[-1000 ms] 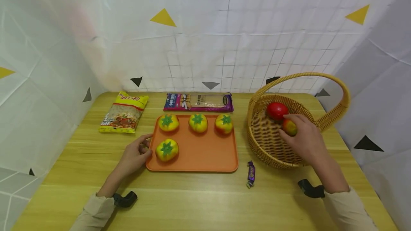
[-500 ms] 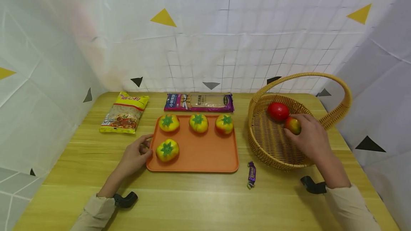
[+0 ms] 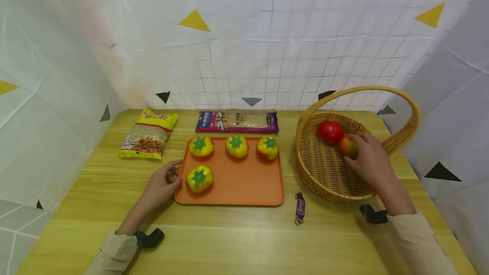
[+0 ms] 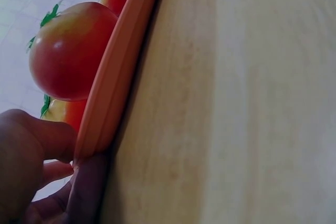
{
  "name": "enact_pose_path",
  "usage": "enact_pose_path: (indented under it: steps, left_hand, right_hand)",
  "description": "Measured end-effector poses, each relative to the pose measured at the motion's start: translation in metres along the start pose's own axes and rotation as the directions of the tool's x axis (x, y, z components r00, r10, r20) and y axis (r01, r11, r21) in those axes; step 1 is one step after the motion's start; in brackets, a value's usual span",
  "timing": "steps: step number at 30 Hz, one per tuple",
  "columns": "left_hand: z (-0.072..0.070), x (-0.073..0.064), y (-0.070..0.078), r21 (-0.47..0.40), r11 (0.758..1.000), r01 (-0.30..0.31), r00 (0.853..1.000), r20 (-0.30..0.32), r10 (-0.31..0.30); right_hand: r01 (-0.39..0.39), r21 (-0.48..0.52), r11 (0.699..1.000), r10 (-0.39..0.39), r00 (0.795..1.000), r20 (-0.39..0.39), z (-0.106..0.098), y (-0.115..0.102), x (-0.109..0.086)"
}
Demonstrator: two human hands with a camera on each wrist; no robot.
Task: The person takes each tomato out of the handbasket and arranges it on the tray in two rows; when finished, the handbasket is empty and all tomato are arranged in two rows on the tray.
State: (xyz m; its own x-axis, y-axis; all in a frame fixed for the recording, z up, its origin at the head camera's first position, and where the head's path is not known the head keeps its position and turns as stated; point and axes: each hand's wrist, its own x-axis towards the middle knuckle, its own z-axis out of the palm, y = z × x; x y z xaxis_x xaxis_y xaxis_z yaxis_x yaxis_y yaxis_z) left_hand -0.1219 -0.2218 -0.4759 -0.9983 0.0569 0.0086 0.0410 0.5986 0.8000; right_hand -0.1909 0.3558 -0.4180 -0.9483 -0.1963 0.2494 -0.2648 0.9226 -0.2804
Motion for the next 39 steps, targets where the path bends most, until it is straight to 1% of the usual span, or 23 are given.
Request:
enact_pose_path:
  steps: [4, 8, 19, 23, 27, 30, 34, 39]
  left_hand:
    - [0.000, 0.000, 0.000, 0.000, 1.000, -0.004, 1.000, -0.006, 0.004]
    - [0.001, 0.000, 0.001, 0.000, 1.000, -0.008, 1.000, -0.007, 0.008]
    - [0.000, 0.001, 0.000, -0.011, 1.000, -0.011, 1.000, -0.027, 0.010]
    - [0.000, 0.000, 0.000, -0.004, 1.000, -0.016, 1.000, -0.027, 0.016]
    - [0.001, -0.002, 0.000, -0.003, 1.000, -0.006, 1.000, -0.018, 0.006]
    - [0.001, -0.002, 0.000, -0.011, 1.000, -0.004, 1.000, -0.021, 0.004]
    - [0.001, -0.001, 0.000, -0.010, 1.000, -0.014, 1.000, -0.025, 0.014]
    - [0.000, -0.001, 0.000, 0.002, 1.000, -0.013, 1.000, -0.016, 0.013]
  right_hand:
    - [0.037, -0.015, 0.999, -0.037, 0.999, -0.022, 0.003, 0.004, 0.006]
    - [0.053, -0.017, 0.998, -0.053, 0.998, -0.035, 0.005, 0.007, 0.008]
    - [-0.033, 0.048, 0.998, 0.031, 0.999, 0.042, 0.005, 0.007, 0.010]
    - [-0.056, 0.062, 0.996, 0.051, 0.996, 0.078, 0.002, 0.007, 0.010]
    - [-0.062, 0.069, 0.996, 0.054, 0.993, 0.104, 0.000, 0.005, 0.008]
    - [-0.056, 0.071, 0.996, 0.049, 0.994, 0.101, -0.001, 0.000, 0.006]
    - [-0.039, 0.063, 0.997, 0.035, 0.997, 0.072, -0.003, -0.008, 0.001]
    - [-0.027, 0.059, 0.998, 0.025, 0.999, 0.034, -0.008, -0.016, -0.005]
